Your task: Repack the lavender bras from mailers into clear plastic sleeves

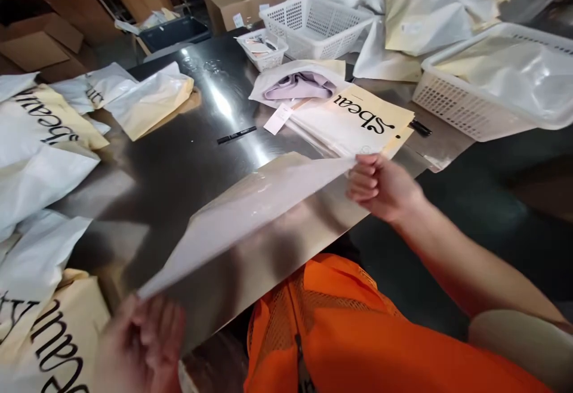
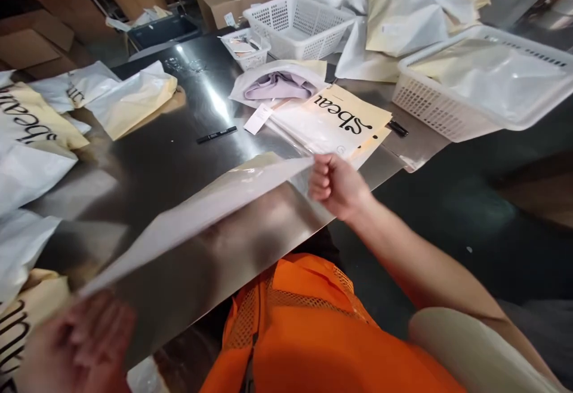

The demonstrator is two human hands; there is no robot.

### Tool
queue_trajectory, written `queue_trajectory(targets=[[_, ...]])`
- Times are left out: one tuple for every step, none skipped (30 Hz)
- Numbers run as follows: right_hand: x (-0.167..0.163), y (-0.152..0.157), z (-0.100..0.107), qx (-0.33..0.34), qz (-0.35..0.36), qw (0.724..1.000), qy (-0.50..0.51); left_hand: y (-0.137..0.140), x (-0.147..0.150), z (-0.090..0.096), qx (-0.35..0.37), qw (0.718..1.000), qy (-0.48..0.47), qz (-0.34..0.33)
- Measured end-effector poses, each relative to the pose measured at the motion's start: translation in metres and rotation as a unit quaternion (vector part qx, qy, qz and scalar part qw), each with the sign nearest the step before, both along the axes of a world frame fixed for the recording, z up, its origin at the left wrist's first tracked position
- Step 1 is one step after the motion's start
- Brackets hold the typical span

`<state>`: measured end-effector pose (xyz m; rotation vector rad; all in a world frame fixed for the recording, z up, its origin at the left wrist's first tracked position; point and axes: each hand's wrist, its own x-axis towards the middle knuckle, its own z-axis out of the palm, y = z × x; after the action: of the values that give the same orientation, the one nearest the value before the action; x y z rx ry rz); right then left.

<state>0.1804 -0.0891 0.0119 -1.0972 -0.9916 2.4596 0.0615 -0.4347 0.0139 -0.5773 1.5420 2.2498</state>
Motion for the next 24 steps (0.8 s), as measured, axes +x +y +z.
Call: queue_trajectory(targets=[[-0.008, 0.005, 0.019, 0.018, -0.008, 1.000, 0.013, 0.012, -0.015, 0.016, 0.039, 0.998, 0.044, -0.004], [-0.017, 0.010, 0.037, 0.044, -0.014, 0.999, 0.025, 0.024, -0.032, 0.030, 0.078, 0.994, 0.072, -0.022], [-0.027, 0.015, 0.054, 0.069, -0.017, 0.997, 0.031, 0.036, -0.051, 0.043, 0.106, 0.991, 0.068, -0.050], [-0.038, 0.020, 0.069, 0.089, -0.017, 0.995, 0.035, 0.048, -0.069, 0.054, 0.140, 0.985, 0.069, -0.072], [-0.049, 0.025, 0.081, 0.104, -0.014, 0.994, 0.038, 0.058, -0.087, 0.065, 0.172, 0.980, 0.068, -0.077], [-0.059, 0.031, 0.092, 0.113, -0.007, 0.993, 0.041, 0.067, -0.103, 0.074, 0.182, 0.978, 0.067, -0.079], [-0.068, 0.037, 0.100, 0.120, 0.001, 0.992, 0.046, 0.075, -0.116, 0.082, 0.189, 0.976, 0.070, -0.078], [-0.075, 0.043, 0.106, 0.125, 0.008, 0.991, 0.054, 0.081, -0.126, 0.090, 0.190, 0.976, 0.075, -0.076], [-0.079, 0.048, 0.112, 0.129, 0.012, 0.990, 0.061, 0.085, -0.132, 0.097, 0.189, 0.976, 0.083, -0.073], [-0.081, 0.053, 0.116, 0.134, 0.013, 0.989, 0.068, 0.087, -0.134, 0.102, 0.191, 0.975, 0.092, -0.070], [-0.081, 0.056, 0.118, 0.139, 0.011, 0.987, 0.078, 0.087, -0.133, 0.106, 0.194, 0.973, 0.102, -0.068], [-0.079, 0.058, 0.118, 0.145, 0.005, 0.985, 0.090, 0.085, -0.128, 0.107, 0.194, 0.972, 0.112, -0.069], [-0.075, 0.059, 0.115, 0.150, -0.008, 0.983, 0.102, 0.082, -0.119, 0.105, 0.184, 0.973, 0.119, -0.073], [-0.069, 0.058, 0.109, 0.151, -0.028, 0.982, 0.112, 0.078, -0.106, 0.099, 0.165, 0.975, 0.128, -0.076], [-0.061, 0.055, 0.100, 0.151, -0.061, 0.979, 0.120, 0.073, -0.089, 0.088, 0.135, 0.978, 0.135, -0.087], [-0.053, 0.050, 0.085, 0.150, -0.098, 0.976, 0.125, 0.067, -0.069, 0.072, 0.088, 0.982, 0.134, -0.100], [-0.044, 0.043, 0.067, 0.134, -0.136, 0.974, 0.124, 0.062, -0.046, 0.052, 0.048, 0.982, 0.150, -0.106], [-0.035, 0.034, 0.045, 0.129, -0.172, 0.970, 0.117, 0.058, -0.023, 0.029, -0.009, 0.979, 0.134, -0.155], [-0.028, 0.023, 0.021, 0.109, -0.175, 0.973, 0.105, 0.055, 0.000, 0.003, -0.064, 0.973, 0.095, -0.201], [-0.023, 0.012, -0.004, 0.040, -0.138, 0.986, 0.082, 0.053, 0.022, -0.023, -0.114, 0.956, 0.053, -0.265], [-0.020, 0.000, -0.029, -0.019, -0.085, 0.995, 0.045, 0.052, 0.041, -0.048, -0.147, 0.928, 0.029, -0.340], [-0.018, -0.011, -0.050, -0.058, -0.036, 0.998, 0.013, 0.052, 0.057, -0.069, -0.167, 0.894, 0.029, -0.414], [-0.019, -0.020, -0.068, -0.068, -0.015, 0.998, -0.007, 0.052, 0.069, -0.086, -0.179, 0.862, 0.050, -0.471], [-0.021, -0.027, -0.081, -0.066, -0.002, 0.998, -0.017, 0.051, 0.078, -0.098, -0.189, 0.836, 0.068, -0.511]])
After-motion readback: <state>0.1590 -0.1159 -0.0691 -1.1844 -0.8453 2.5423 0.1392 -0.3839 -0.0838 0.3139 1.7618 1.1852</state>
